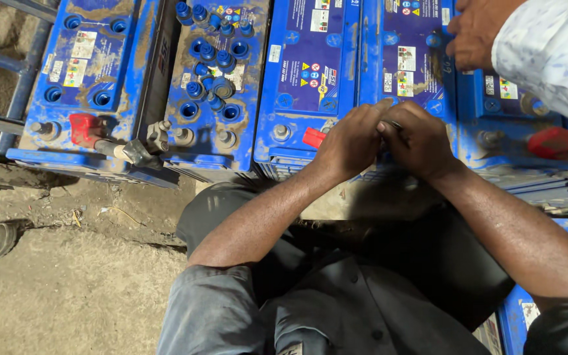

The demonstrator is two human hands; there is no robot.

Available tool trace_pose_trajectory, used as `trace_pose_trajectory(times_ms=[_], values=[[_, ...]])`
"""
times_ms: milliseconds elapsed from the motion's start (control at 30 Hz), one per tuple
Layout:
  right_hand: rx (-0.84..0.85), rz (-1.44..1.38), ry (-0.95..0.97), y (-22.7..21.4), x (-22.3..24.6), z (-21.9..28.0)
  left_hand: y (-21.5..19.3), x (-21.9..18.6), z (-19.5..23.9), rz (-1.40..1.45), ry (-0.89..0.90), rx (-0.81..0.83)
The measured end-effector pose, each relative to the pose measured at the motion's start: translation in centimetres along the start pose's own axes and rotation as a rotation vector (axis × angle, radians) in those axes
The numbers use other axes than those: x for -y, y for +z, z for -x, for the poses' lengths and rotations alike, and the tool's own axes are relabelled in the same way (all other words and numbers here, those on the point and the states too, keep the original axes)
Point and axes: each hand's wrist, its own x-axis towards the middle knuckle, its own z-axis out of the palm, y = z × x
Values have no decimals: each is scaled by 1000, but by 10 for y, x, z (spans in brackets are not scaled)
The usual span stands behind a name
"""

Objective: The person uses a wrench to tighten the terminal nuts on several blue industrial batteries arranged in a row. The person moves from one battery to the next, tightening each terminal in turn.

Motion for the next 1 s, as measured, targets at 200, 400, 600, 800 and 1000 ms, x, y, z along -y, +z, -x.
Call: trace_pose_trajectory(times_ms=[200, 400, 600, 800, 1000], values=[[-48, -109, -138, -8, -12, -5, -12, 1, -9, 123, -104, 45], [48, -54, 46, -11, -26, -8, -61, 33, -12, 191, -248, -357], [249, -11, 49, 19, 0, -9, -106, 67, -15, -1, -511, -72], [310, 129, 108, 47, 1, -16, -65, 60, 5, -210, -533, 162], [505, -90, 477, 94, -53, -21, -37, 77, -4, -308, -596, 298]])
